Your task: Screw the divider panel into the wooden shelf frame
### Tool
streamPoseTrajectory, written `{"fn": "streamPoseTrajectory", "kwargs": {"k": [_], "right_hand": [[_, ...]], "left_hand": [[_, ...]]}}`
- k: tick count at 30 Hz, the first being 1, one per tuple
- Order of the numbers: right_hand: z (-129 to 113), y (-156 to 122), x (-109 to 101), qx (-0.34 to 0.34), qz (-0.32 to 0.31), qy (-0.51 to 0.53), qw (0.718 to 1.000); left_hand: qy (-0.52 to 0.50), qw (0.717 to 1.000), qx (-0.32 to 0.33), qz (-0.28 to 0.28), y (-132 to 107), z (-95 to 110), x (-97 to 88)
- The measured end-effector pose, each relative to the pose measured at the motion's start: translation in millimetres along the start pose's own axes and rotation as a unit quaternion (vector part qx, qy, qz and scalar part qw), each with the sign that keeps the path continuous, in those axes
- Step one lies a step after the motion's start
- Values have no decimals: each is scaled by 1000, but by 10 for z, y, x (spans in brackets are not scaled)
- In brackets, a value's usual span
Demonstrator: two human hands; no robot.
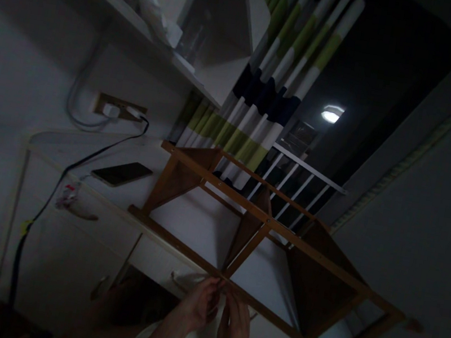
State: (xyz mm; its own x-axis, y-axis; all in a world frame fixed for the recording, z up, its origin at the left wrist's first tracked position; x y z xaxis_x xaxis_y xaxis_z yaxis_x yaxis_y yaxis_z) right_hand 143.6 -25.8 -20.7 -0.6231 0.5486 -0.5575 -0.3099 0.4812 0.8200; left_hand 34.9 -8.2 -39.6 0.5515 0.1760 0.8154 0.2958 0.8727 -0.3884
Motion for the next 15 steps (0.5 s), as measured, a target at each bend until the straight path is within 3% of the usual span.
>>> {"fn": "streamPoseTrajectory", "kwargs": {"k": [10, 15], "right_hand": [[8, -94, 86, -8, -5, 38, 999], [34, -204, 225, 57, 17, 62, 996]], "left_hand": [[-45, 999, -4, -21, 19, -13, 18], [-52, 997, 3, -49, 59, -31, -33]]}}
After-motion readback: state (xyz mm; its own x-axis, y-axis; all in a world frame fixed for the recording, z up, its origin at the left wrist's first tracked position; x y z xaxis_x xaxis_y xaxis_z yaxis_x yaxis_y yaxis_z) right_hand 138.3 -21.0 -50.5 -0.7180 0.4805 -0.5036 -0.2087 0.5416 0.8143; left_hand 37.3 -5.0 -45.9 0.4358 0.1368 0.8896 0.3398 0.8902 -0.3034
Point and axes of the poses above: each hand's wrist, its own y-axis towards the middle knuckle, its own x-axis out of the palm, z = x × y, the point moved 3 cm from there along y, towards the middle knuckle, and after that the axes turned 4 degrees about y, right-handed, at the moved point
